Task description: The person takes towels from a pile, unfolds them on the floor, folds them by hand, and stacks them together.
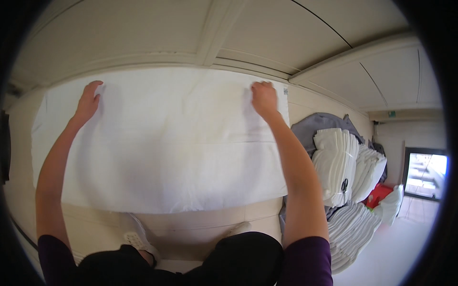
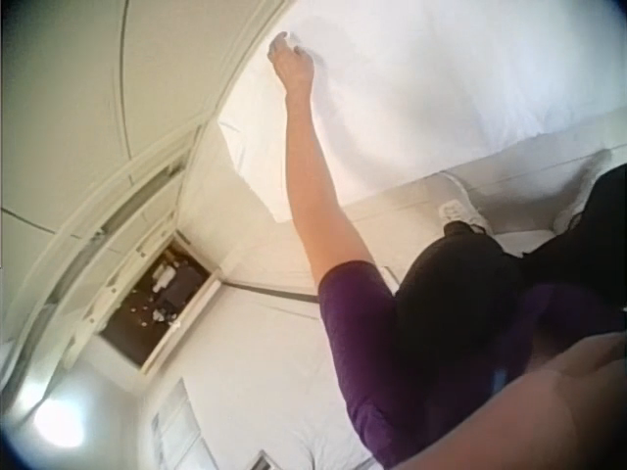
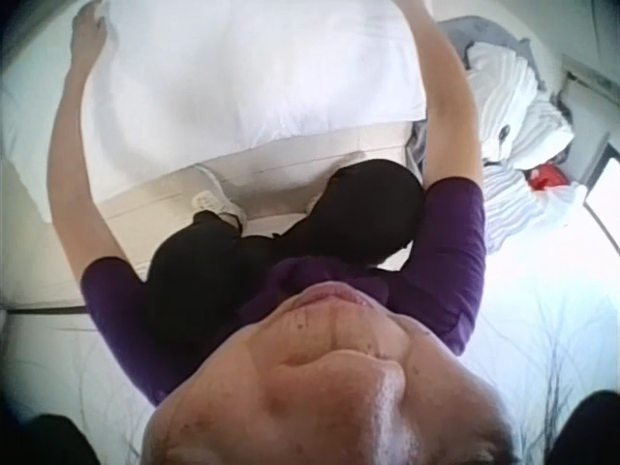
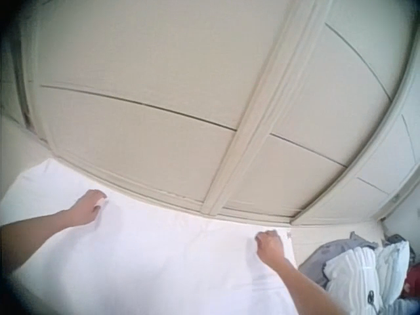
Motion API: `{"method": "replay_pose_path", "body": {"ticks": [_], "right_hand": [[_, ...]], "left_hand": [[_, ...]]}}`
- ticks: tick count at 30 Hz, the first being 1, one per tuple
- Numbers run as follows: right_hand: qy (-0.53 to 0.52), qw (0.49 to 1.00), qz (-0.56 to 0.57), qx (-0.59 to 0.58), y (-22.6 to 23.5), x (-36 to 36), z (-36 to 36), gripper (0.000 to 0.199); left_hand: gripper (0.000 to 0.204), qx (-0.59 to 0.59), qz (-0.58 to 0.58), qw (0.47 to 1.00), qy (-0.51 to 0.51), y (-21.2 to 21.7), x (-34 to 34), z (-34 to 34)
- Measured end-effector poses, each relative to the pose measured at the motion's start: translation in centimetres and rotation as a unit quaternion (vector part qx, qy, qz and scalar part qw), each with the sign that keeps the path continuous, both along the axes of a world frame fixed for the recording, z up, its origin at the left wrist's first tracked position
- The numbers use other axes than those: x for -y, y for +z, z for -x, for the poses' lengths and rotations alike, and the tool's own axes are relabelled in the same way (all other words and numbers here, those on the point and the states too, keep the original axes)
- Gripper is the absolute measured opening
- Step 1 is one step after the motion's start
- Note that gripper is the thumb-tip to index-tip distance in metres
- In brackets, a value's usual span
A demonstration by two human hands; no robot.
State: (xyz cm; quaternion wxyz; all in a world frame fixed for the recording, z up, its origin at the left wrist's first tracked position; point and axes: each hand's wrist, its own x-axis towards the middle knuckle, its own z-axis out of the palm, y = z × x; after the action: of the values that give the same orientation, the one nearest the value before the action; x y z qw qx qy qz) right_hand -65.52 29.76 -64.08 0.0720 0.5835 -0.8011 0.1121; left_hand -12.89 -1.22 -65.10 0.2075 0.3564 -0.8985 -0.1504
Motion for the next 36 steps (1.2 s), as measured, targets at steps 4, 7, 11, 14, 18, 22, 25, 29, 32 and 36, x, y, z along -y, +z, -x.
{"method": "replay_pose_path", "body": {"ticks": [4, 7, 11, 14, 18, 22, 25, 29, 32, 36], "right_hand": [[-0.058, 0.98, -0.179, -0.07, -1.6, 4.6, -2.4, 0.024], [-0.007, 0.979, -0.189, -0.081, -1.4, 4.5, -2.8, 0.032], [0.114, 0.976, -0.156, -0.104, -0.3, 2.5, -2.5, 0.047], [0.124, 0.953, -0.259, -0.095, 1.3, 0.8, -2.0, 0.039], [0.053, 0.918, -0.362, -0.153, 5.1, -2.6, -0.6, 0.042], [-0.003, 0.96, -0.207, -0.189, 9.4, -10.9, 0.0, 0.033], [-0.049, 0.984, -0.057, -0.159, 11.4, -20.3, -2.1, 0.031], [-0.041, 0.99, -0.062, -0.121, 10.1, -31.3, -6.9, 0.032], [-0.061, 0.99, -0.095, -0.082, 6.4, -33.4, -9.0, 0.032], [-0.041, 0.988, -0.121, -0.089, 4.4, -33.7, -8.8, 0.03]], "left_hand": [[0.037, 0.187, -0.023, 0.978, 0.09, -1.1, 2.4, 3.3], [0.032, 0.211, 0.014, 0.976, 0.057, -0.4, 2.1, 2.6], [0.029, 0.207, 0.078, 0.975, -0.033, 1.5, 0.8, -0.6], [0.025, 0.153, 0.079, 0.982, -0.071, 2.8, 0.3, -4.1], [0.023, 0.238, 0.12, 0.954, -0.139, 5.4, 2.1, -10.0], [0.022, 0.231, 0.123, 0.963, -0.059, 8.4, 1.1, -15.2], [0.018, 0.168, 0.182, 0.968, 0.049, 11.2, -6.1, -20.8], [0.022, 0.214, 0.109, 0.969, -0.051, 10.4, -17.3, -27.2], [0.029, 0.251, 0.09, 0.957, -0.111, 7.0, -20.6, -28.7], [0.033, 0.281, 0.062, 0.949, -0.125, 6.0, -20.8, -29.9]]}}
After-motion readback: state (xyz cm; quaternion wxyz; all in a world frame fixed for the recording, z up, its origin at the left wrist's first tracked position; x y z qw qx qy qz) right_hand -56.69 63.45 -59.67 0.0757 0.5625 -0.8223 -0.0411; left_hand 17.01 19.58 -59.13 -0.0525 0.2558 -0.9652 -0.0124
